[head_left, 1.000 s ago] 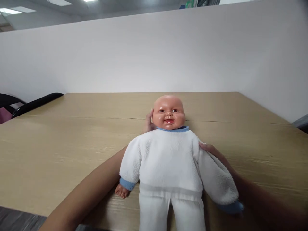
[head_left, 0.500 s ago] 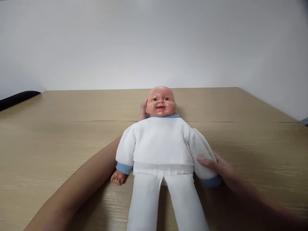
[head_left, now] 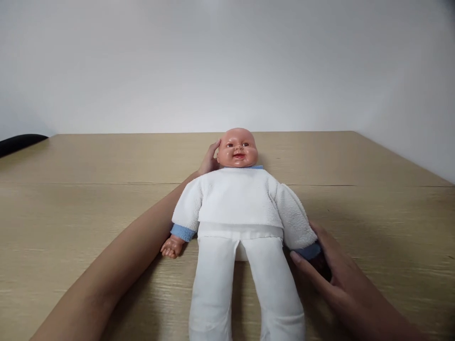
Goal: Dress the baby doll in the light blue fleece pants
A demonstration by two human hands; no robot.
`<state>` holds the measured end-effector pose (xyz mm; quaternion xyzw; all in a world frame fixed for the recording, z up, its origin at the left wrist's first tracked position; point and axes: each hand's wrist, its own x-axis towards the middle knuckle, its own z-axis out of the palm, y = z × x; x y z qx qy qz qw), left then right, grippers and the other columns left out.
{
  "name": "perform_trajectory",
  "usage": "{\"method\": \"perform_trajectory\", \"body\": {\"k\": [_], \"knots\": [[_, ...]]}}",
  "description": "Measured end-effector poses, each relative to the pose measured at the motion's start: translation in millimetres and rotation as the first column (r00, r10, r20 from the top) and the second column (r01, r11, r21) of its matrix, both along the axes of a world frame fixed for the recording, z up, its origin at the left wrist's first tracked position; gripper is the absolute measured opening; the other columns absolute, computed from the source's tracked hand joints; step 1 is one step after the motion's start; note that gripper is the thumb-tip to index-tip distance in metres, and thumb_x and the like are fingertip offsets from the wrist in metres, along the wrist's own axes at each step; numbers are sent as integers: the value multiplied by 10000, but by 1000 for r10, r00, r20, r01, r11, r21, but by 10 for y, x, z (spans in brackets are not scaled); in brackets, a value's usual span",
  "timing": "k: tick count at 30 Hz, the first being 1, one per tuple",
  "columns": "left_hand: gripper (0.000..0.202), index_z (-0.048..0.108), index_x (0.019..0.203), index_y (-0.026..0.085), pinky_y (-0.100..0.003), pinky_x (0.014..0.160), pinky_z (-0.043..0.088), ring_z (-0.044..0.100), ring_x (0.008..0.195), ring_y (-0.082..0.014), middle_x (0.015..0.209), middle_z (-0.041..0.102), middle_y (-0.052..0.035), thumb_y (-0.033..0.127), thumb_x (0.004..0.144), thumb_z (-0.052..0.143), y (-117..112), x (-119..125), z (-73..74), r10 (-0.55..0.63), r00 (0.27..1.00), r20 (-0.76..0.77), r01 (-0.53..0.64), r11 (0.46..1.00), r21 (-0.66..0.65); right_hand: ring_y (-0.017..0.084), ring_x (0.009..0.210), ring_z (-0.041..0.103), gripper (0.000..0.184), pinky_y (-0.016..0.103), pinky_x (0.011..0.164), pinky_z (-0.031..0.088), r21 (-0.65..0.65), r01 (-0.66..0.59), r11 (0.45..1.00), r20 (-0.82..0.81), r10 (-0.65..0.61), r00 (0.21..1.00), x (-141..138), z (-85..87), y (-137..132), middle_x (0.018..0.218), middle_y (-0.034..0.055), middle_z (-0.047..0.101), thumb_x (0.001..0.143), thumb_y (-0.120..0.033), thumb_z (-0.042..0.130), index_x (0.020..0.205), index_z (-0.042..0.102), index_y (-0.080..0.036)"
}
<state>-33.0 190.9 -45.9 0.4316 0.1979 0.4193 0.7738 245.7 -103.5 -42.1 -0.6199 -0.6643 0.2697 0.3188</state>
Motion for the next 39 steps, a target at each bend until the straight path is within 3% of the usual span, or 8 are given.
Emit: {"method": "perform_trajectory", "body": {"k": [3, 8, 17, 23, 34, 39], "knots": [[845, 675, 1499, 202, -594, 1335, 394, 613, 1477, -447, 1385, 796, -99, 825, 936, 570, 23, -64, 20, -69, 996, -48, 64, 993, -95, 413, 1394, 655, 654, 595, 1142, 594, 0, 11, 1000, 7, -11, 1000, 9, -7, 1, 1567, 121, 652, 1008, -688, 632, 1567, 534, -363], [848, 698, 1476, 191, -563, 1341, 387, 637, 1453, -443, 1358, 807, -112, 830, 936, 560, 3, -58, 12, -86, 991, -99, 73, 990, -123, 408, 1442, 615, 663, 612, 1210, 534, 4, -16, 1000, -13, 16, 1000, 15, -6, 11, 1611, 106, 615, 1020, -652, 634, 1602, 502, -364], [656, 716, 1463, 173, -546, 1328, 419, 675, 1415, -408, 1340, 816, -107, 634, 1000, 655, -73, 14, 54, -15, 999, -38, 16, 1000, 21, 439, 1471, 558, 705, 686, 1256, 446, -47, -44, 998, -79, 40, 996, 27, 47, 34, 1660, 119, 563, 1024, -649, 634, 1641, 473, -348], [589, 751, 1408, 169, -527, 1324, 431, 656, 1441, -399, 1331, 819, -99, 588, 999, 690, -108, 20, 54, 6, 1000, -29, -4, 997, 71, 435, 1442, 583, 695, 641, 1217, 495, -61, -52, 997, -69, 47, 996, 28, 60, 25, 1664, 106, 559, 1024, -645, 637, 1633, 470, -356], [612, 733, 1439, 166, -525, 1324, 435, 682, 1409, -398, 1335, 818, -105, 593, 1003, 687, -74, 22, 11, -28, 999, -28, 28, 1000, 13, 429, 1485, 534, 709, 637, 1246, 456, -55, -62, 997, -41, 60, 997, 36, 52, 33, 1683, 93, 535, 1033, -624, 631, 1669, 426, -387], [615, 721, 1455, 167, -540, 1314, 453, 677, 1417, -398, 1369, 802, -114, 585, 1006, 692, -69, 25, 20, -36, 999, -26, 37, 999, 14, 446, 1466, 546, 654, 655, 1214, 476, -43, -53, 998, -22, 52, 998, 32, 66, 39, 1642, 80, 580, 1019, -640, 628, 1612, 497, -398]]}}
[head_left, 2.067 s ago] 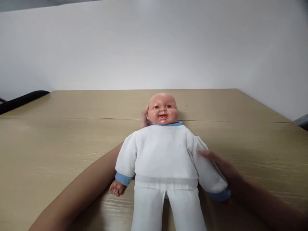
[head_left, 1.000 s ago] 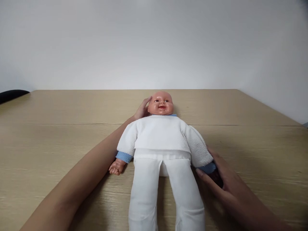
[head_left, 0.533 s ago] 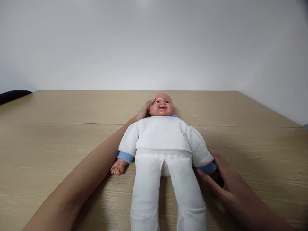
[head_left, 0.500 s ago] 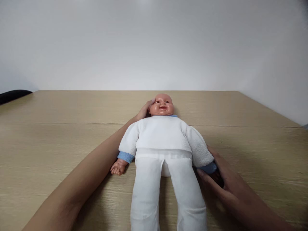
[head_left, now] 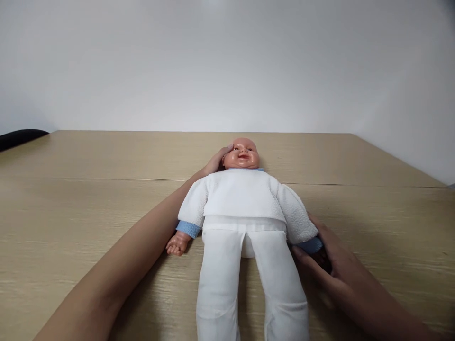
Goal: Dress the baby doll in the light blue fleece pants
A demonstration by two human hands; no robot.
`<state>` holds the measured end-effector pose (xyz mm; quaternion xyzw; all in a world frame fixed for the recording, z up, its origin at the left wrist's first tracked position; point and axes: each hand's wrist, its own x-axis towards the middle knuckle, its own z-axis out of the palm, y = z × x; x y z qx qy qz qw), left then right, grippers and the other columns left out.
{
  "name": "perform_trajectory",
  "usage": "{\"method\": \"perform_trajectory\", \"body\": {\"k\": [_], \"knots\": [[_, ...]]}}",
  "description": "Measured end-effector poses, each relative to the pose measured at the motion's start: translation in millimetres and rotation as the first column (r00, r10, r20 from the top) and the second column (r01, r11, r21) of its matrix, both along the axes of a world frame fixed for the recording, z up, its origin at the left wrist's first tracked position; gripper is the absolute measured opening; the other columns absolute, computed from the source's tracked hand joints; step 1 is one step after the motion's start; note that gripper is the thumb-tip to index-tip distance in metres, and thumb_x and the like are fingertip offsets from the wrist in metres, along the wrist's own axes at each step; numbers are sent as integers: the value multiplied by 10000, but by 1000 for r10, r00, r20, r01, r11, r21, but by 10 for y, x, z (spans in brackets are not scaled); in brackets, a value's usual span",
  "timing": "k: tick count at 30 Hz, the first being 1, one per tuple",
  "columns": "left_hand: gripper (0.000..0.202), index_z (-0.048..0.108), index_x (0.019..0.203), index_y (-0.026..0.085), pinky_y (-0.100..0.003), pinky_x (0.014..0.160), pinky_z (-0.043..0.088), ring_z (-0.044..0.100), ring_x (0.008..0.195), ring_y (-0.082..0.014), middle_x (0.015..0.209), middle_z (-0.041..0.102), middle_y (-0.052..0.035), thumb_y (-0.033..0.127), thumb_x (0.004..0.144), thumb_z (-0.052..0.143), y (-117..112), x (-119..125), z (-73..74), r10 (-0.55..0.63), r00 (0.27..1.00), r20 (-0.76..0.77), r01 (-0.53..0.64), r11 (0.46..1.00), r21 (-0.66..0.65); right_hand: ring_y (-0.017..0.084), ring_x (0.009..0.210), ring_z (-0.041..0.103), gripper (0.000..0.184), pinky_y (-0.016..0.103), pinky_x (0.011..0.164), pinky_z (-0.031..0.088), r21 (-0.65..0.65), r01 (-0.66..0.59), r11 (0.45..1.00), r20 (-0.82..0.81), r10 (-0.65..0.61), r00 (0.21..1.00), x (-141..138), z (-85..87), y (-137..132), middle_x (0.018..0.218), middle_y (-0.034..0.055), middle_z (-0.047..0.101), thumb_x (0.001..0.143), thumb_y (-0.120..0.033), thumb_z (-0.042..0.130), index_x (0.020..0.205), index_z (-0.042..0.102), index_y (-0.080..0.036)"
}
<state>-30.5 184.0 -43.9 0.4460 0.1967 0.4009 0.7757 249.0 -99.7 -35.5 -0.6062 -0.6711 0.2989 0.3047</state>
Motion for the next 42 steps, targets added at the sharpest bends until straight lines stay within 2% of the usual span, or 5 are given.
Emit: {"method": "perform_trajectory", "body": {"k": [10, 18, 26, 33, 42], "knots": [[569, 786, 1338, 165, -532, 1334, 435, 624, 1480, -400, 1383, 795, -119, 617, 1018, 654, -99, 13, 57, -32, 999, -22, 32, 999, 6, 421, 1497, 517, 684, 645, 1242, 454, -16, -14, 1000, -2, 14, 1000, 9, -1, 2, 1692, 68, 530, 1035, -639, 614, 1653, 444, -401], [685, 698, 1492, 187, -544, 1337, 428, 659, 1437, -415, 1386, 793, -118, 641, 979, 714, -18, 4, 22, 6, 1000, -23, -4, 997, 71, 460, 1485, 532, 686, 683, 1247, 444, 20, 4, 1000, -29, -3, 1000, -19, -16, 23, 1673, 118, 549, 1046, -626, 592, 1657, 471, -340], [758, 696, 1476, 189, -565, 1317, 450, 658, 1435, -422, 1396, 783, -138, 734, 950, 690, 138, -17, -126, 13, 998, -54, -13, 1000, 12, 428, 1467, 538, 670, 682, 1246, 421, 74, 46, 996, 0, -46, 999, -61, -61, 62, 1634, 110, 571, 1037, -663, 592, 1613, 481, -339], [425, 737, 1275, 239, -484, 1351, 406, 524, 1575, -351, 1527, 692, -118, 493, 938, 787, 258, -360, -273, 384, 918, -100, -389, 920, -36, 397, 1448, 538, 654, 632, 1227, 417, 131, 6, 991, 41, -11, 999, -33, -93, 97, 1594, 128, 586, 1063, -621, 584, 1613, 459, -289], [496, 728, 1337, 219, -520, 1307, 434, 653, 1407, -325, 1578, 660, -118, 521, 943, 735, -245, -777, -267, 450, 891, -67, -440, 889, 124, 398, 1390, 585, 669, 640, 1192, 449, 203, -12, 979, 68, -2, 998, -10, -180, 176, 1532, 186, 617, 1057, -582, 591, 1595, 463, -206]]}}
